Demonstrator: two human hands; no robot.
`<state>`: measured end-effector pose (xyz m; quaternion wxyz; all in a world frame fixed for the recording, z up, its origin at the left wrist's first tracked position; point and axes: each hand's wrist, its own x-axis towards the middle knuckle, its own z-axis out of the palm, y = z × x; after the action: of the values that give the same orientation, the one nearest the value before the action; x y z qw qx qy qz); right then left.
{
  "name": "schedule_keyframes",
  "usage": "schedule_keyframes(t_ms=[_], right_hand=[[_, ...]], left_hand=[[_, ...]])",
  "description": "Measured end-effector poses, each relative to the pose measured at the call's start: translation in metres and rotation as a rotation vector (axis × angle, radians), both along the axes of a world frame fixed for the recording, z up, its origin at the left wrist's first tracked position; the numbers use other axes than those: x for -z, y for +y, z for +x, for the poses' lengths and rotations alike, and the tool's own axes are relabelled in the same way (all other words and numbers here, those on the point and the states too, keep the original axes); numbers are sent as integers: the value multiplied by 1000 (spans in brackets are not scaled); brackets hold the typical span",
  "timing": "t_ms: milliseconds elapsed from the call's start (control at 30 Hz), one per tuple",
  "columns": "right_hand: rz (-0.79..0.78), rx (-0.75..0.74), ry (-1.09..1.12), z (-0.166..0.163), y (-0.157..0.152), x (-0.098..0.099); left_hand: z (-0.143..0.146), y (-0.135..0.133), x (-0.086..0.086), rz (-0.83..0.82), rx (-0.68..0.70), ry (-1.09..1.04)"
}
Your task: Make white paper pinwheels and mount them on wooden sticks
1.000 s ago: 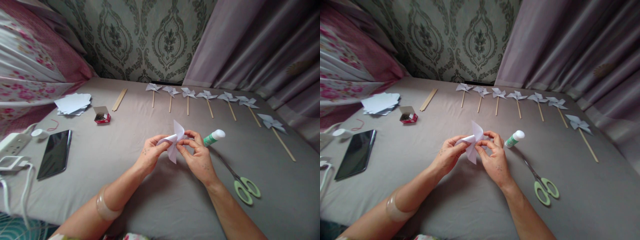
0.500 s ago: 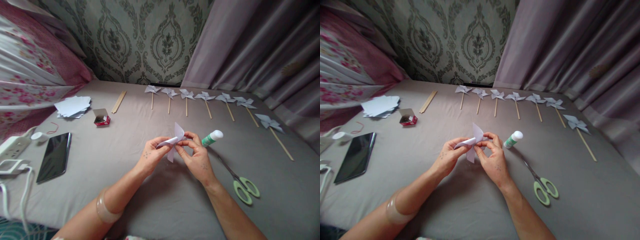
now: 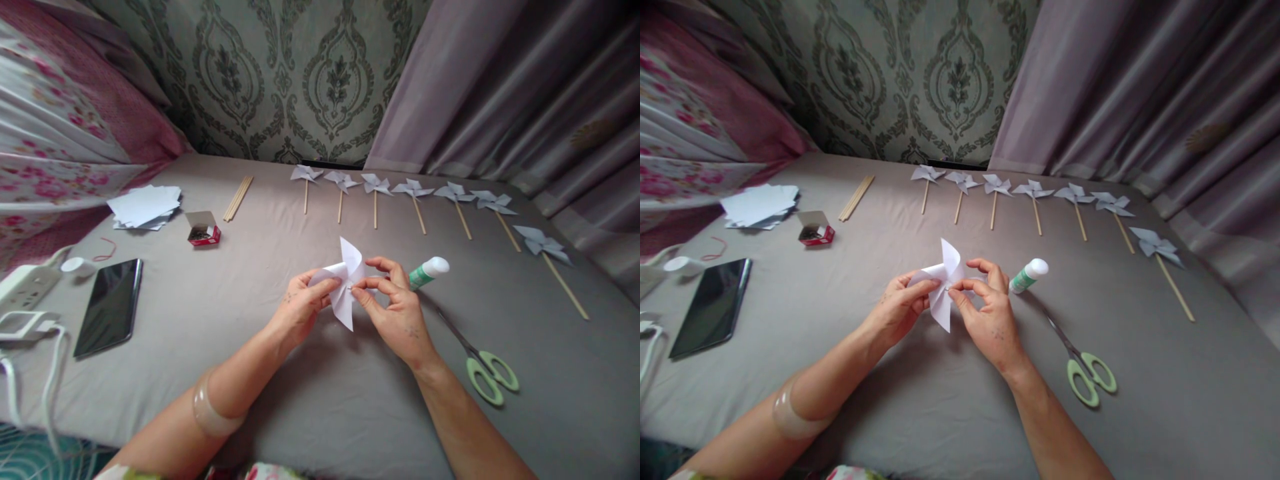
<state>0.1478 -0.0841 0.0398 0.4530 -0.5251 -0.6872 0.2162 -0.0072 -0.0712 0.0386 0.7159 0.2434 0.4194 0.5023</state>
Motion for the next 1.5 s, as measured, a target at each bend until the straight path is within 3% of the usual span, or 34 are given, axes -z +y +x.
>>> schedule_keyframes(t_ms=[867, 1500], right_hand=[[16, 9, -15, 0, 1, 0], [-61, 1, 91, 0, 2, 0]], left_hand=[[1, -4, -2, 75, 67, 50], [0, -4, 2, 202, 43, 288]])
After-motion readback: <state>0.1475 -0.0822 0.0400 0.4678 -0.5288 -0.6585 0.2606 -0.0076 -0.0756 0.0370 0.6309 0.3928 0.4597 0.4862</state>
